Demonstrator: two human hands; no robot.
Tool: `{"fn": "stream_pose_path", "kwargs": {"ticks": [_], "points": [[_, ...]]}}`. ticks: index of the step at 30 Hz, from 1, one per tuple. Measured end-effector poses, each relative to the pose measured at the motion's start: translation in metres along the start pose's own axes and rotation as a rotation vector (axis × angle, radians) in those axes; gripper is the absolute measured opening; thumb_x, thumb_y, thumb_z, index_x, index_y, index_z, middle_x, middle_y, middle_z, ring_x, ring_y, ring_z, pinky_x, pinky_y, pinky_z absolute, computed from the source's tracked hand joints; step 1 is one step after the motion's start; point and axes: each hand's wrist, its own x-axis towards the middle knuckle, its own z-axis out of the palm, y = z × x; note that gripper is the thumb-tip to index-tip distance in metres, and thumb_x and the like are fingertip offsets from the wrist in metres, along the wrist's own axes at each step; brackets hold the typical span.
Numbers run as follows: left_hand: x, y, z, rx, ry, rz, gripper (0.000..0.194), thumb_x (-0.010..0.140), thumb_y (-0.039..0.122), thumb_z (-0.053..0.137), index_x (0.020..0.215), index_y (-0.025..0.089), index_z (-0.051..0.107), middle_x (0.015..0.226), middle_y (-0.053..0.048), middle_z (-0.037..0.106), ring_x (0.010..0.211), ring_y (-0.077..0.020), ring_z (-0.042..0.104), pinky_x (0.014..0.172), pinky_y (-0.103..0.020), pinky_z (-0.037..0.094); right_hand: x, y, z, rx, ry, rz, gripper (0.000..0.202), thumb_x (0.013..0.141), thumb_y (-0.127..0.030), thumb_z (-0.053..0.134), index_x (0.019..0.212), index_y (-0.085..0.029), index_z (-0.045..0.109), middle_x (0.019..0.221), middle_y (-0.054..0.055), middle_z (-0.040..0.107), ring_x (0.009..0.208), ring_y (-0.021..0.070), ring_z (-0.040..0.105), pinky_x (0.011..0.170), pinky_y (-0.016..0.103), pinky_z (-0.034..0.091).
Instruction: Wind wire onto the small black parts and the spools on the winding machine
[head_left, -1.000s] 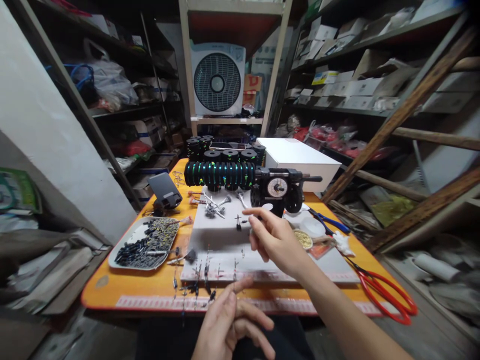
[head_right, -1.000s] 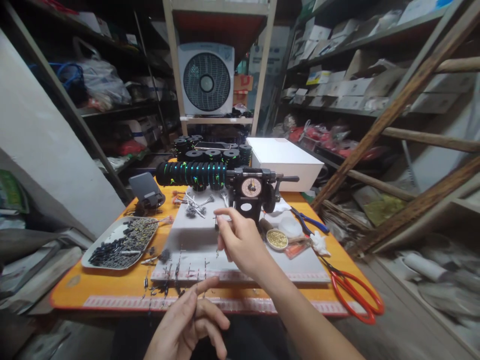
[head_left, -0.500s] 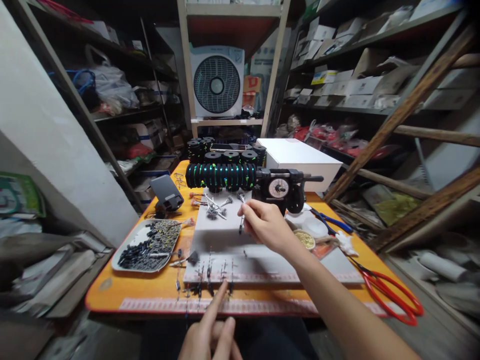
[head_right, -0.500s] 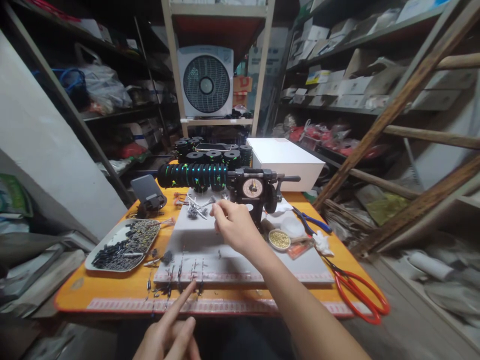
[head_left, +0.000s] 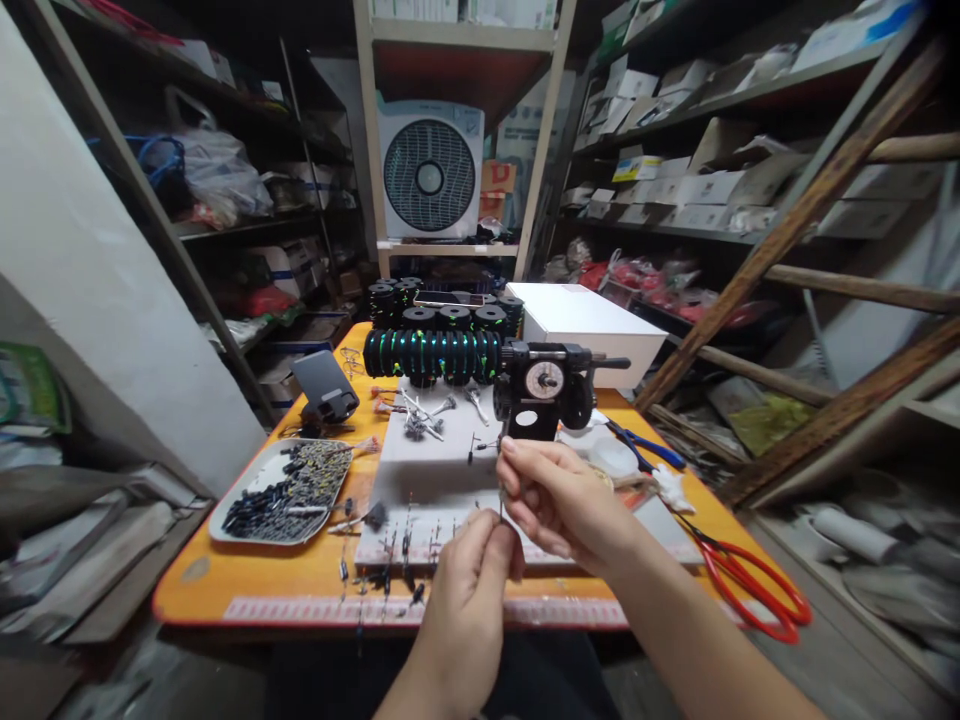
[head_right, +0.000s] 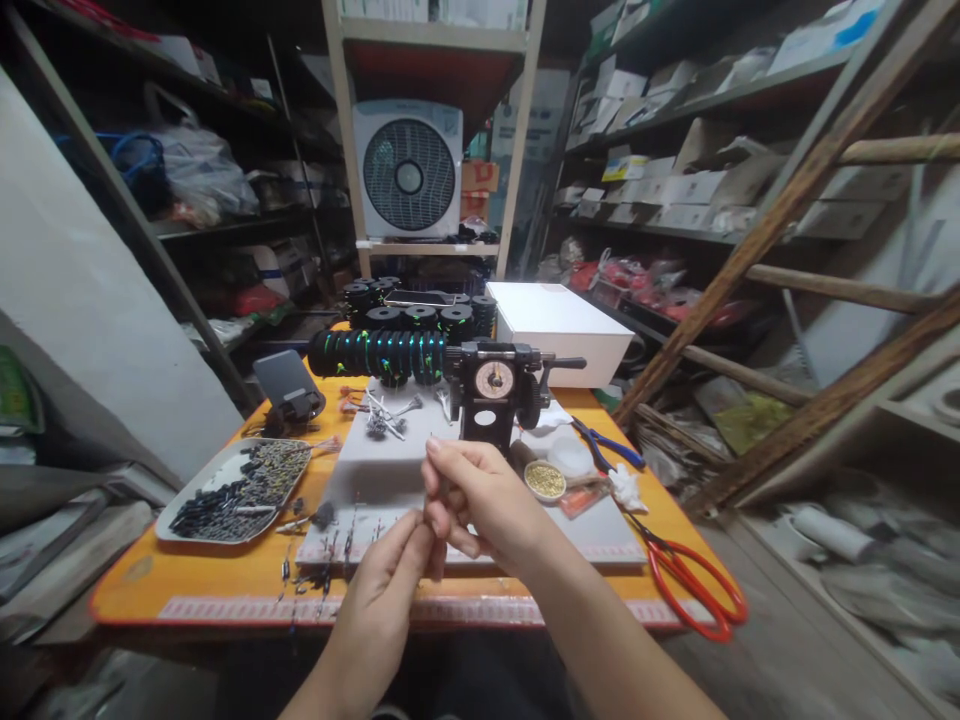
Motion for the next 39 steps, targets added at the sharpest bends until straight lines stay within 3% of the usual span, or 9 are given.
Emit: {"fn": "stream_pose_path", "kwargs": {"ticks": [2,5,8,13,30,32,35,37,39], "points": [[-0.012,-0.008,0.000,-0.302,-0.101,-0.089,0.036,0.096,0.038,0.040,0.066,0.020,0.048,0.058,0.000,0.053,0.066,-0.0176,0.053,0.070,-0.029,0.038,0.001,0.007,-0.002,0.064,0.033,0.035,0.041,0.086,-0.049,0.057,0.064,-0.017,0.046,0.040,-0.006,0.050,0.024,0.0002,0.027,0.024,0.009,0.015],[-0.029,-0.018,-0.004,-0.694,-0.244,-0.220,0.034,0.097,0.036,0.038,0.073,0.017,0.053,0.061,-0.007,0.069,0.072,-0.0226,0.068,0.079,-0.036,0.045,0.003,0.015,-0.003,0.105,0.045,0.054,0.040,0.085,-0.050,0.059,0.065,-0.018,0.043,0.040,-0.008,0.048,0.024,-0.0003,0.023,0.024,0.009,0.014],[-0.041,-0.029,-0.008,-0.902,-0.315,-0.359,0.036,0.099,0.034,0.032,0.086,0.013,0.058,0.078,-0.015,0.077,0.070,-0.0243,0.074,0.066,-0.033,0.053,0.004,0.016,-0.002,0.120,0.018,0.069,0.039,0.085,-0.048,0.060,0.065,-0.018,0.044,0.041,-0.007,0.049,0.025,-0.0006,0.025,0.025,0.009,0.014],[-0.048,-0.045,-0.010,-1.073,-0.372,-0.367,0.039,0.098,0.037,0.036,0.086,0.010,0.060,0.078,-0.023,0.075,0.065,-0.0222,0.075,0.050,-0.019,0.051,0.004,0.015,-0.002,0.126,0.004,0.072,0.039,0.086,-0.048,0.058,0.065,-0.018,0.045,0.041,-0.007,0.048,0.025,-0.0003,0.026,0.025,0.009,0.015],[-0.051,-0.034,-0.014,-1.019,-0.397,-0.484,0.039,0.095,0.038,0.044,0.085,0.010,0.069,0.076,-0.016,0.077,0.062,-0.0176,0.074,0.051,-0.017,0.050,0.002,0.015,-0.004,0.116,-0.001,0.063,0.038,0.087,-0.046,0.057,0.065,-0.018,0.047,0.042,-0.006,0.049,0.025,-0.0002,0.026,0.025,0.009,0.015],[-0.047,-0.026,-0.016,-0.878,-0.369,-0.423,0.036,0.094,0.037,0.047,0.087,0.010,0.071,0.085,-0.016,0.078,0.076,-0.0208,0.074,0.067,-0.026,0.054,0.000,0.013,-0.004,0.081,0.004,0.052,0.037,0.088,-0.047,0.056,0.067,-0.017,0.050,0.043,-0.006,0.050,0.024,0.0000,0.027,0.025,0.009,0.015],[-0.037,-0.011,-0.020,-0.572,-0.238,-0.232,0.029,0.089,0.030,0.054,0.104,0.010,0.070,0.096,-0.015,0.076,0.097,-0.0251,0.068,0.094,-0.036,0.044,-0.003,0.007,-0.003,-0.055,-0.006,0.035,0.035,0.089,-0.048,0.054,0.079,-0.015,0.061,0.043,-0.006,0.052,0.024,0.0007,0.028,0.025,0.010,0.016],[-0.028,-0.002,-0.021,-0.468,-0.179,-0.169,0.037,0.091,0.030,0.050,0.122,0.012,0.058,0.090,-0.012,0.075,0.087,-0.0250,0.070,0.091,-0.039,0.045,-0.006,0.002,-0.002,-0.176,-0.002,0.017,0.035,0.090,-0.048,0.054,0.090,-0.015,0.065,0.041,-0.007,0.049,0.024,0.0011,0.027,0.025,0.010,0.018],[-0.017,0.008,-0.021,-0.418,-0.164,-0.178,0.041,0.096,0.033,0.039,0.132,0.015,0.045,0.081,-0.009,0.074,0.065,-0.0225,0.071,0.075,-0.038,0.050,-0.008,-0.002,-0.001,-0.284,0.019,-0.003,0.037,0.089,-0.049,0.054,0.098,-0.015,0.066,0.039,-0.009,0.045,0.024,0.0015,0.027,0.025,0.011,0.020]]}}
